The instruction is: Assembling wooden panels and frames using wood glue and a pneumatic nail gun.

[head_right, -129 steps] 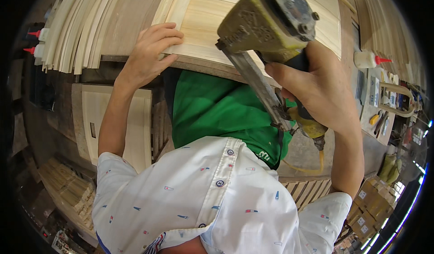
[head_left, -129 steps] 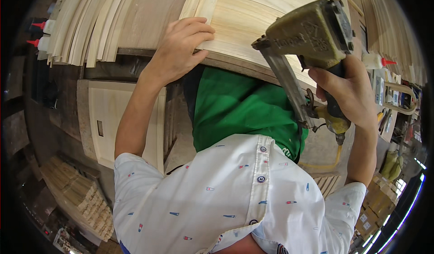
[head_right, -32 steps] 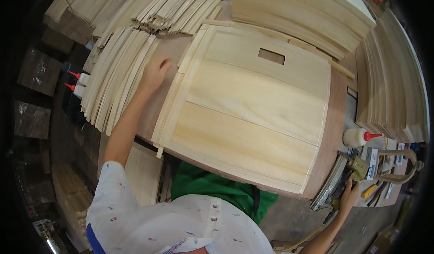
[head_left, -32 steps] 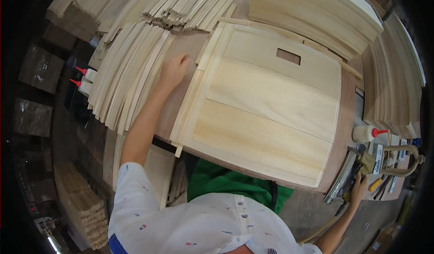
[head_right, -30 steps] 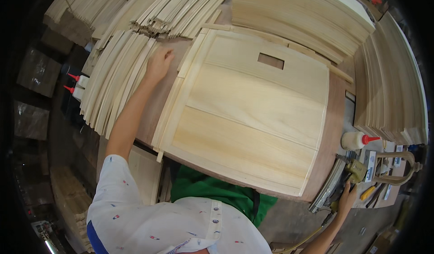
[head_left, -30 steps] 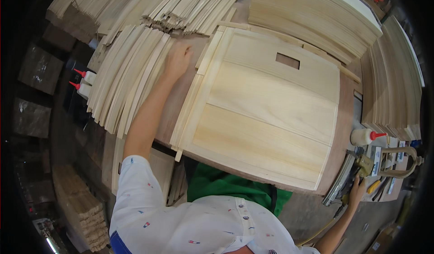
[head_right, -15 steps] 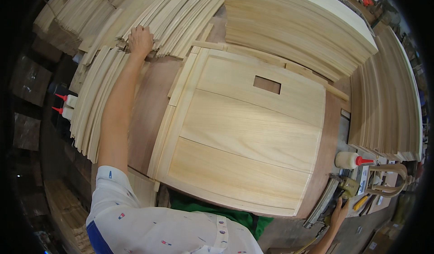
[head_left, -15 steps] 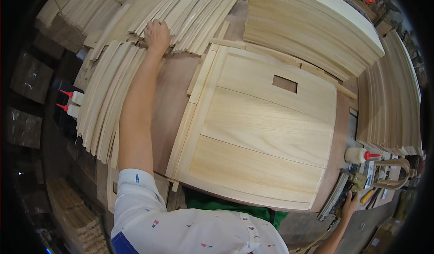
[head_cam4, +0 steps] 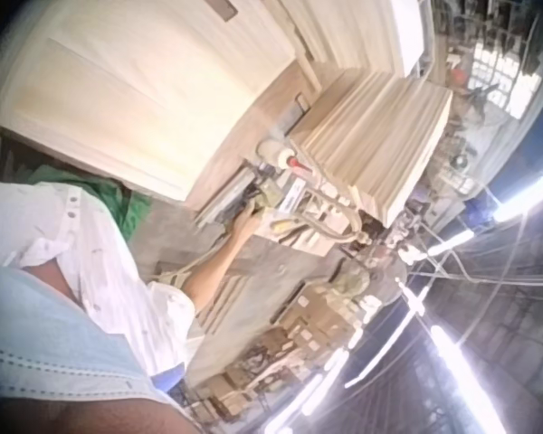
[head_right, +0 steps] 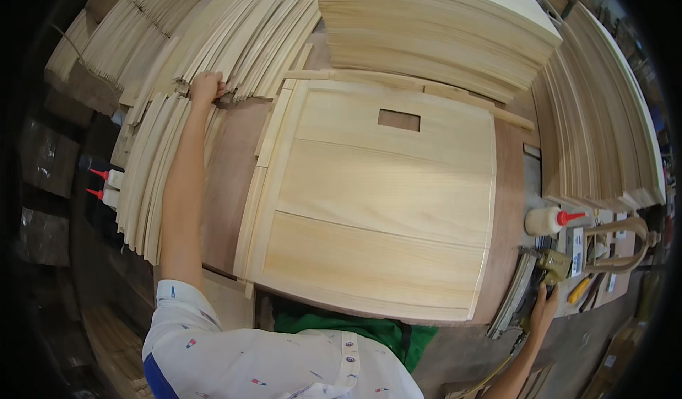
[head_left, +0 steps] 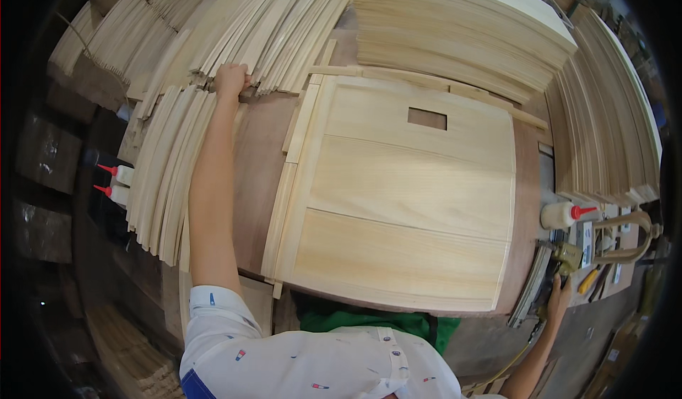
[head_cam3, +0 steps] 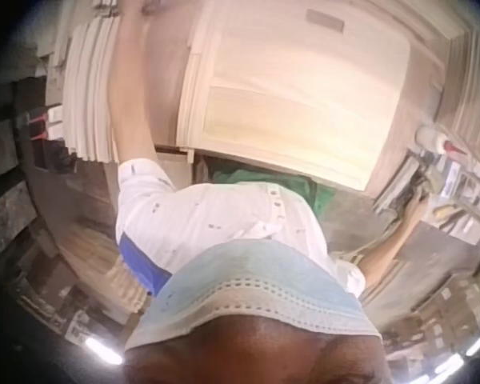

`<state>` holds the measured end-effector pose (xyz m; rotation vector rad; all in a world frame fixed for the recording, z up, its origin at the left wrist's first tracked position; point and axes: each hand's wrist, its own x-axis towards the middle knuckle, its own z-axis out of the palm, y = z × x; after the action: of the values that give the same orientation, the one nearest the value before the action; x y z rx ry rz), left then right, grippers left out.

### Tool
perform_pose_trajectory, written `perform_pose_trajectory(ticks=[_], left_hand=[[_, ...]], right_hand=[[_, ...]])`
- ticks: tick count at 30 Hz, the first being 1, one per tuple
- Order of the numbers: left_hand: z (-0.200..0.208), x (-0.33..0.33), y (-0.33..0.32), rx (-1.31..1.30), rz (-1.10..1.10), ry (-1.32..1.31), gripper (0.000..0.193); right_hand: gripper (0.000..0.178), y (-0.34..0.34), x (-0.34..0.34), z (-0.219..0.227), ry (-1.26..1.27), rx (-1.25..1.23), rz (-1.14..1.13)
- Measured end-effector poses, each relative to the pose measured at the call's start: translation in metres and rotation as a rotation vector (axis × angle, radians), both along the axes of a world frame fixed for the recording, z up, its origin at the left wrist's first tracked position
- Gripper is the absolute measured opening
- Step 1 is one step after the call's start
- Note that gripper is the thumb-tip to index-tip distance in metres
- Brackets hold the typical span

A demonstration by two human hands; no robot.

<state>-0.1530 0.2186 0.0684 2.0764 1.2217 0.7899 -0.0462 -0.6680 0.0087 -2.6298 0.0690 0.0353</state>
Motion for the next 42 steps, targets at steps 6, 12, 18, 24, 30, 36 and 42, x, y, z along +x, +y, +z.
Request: perform_pose_trajectory(ticks=[6,12,18,24,30,36,42], left_hand=[[-0.035,-0.065,-0.135,-0.715,-0.369,-0.689,0.017],[0.010,-0.139,-0.358,-0.710,-0.518,-0.493,0.028],[0.003,-0.119,-0.505,-1.153,-0.811,-0.346,0.029],[-0.019,-0.088,-0.560,-1.038,-1.169,-0.171,0.028],[-0.020,-0.030,-0.543,-0.498,-1.301,-0.061,0.024],[-0.032,-0.009,-0.524,-0.321,-1.281,-0.104,0.023],[-0.031,-0.015,-0.519,-0.320,-1.264,-0.086,0.021]], right_hand=[[0.050,-0.015,-0.012,0.029,-0.123,-0.148,-0.047],[0.037,0.166,-0.056,0.110,-0.307,0.611,0.157],[0.066,0.263,-0.104,0.105,-0.075,0.603,0.735],[0.065,0.216,-0.104,0.060,-0.175,0.392,0.320],[0.059,0.162,-0.068,0.050,-0.091,0.221,0.232],[0.060,0.166,-0.052,0.033,-0.095,0.213,0.268],[0.059,0.166,-0.054,0.028,-0.049,0.182,0.280]])
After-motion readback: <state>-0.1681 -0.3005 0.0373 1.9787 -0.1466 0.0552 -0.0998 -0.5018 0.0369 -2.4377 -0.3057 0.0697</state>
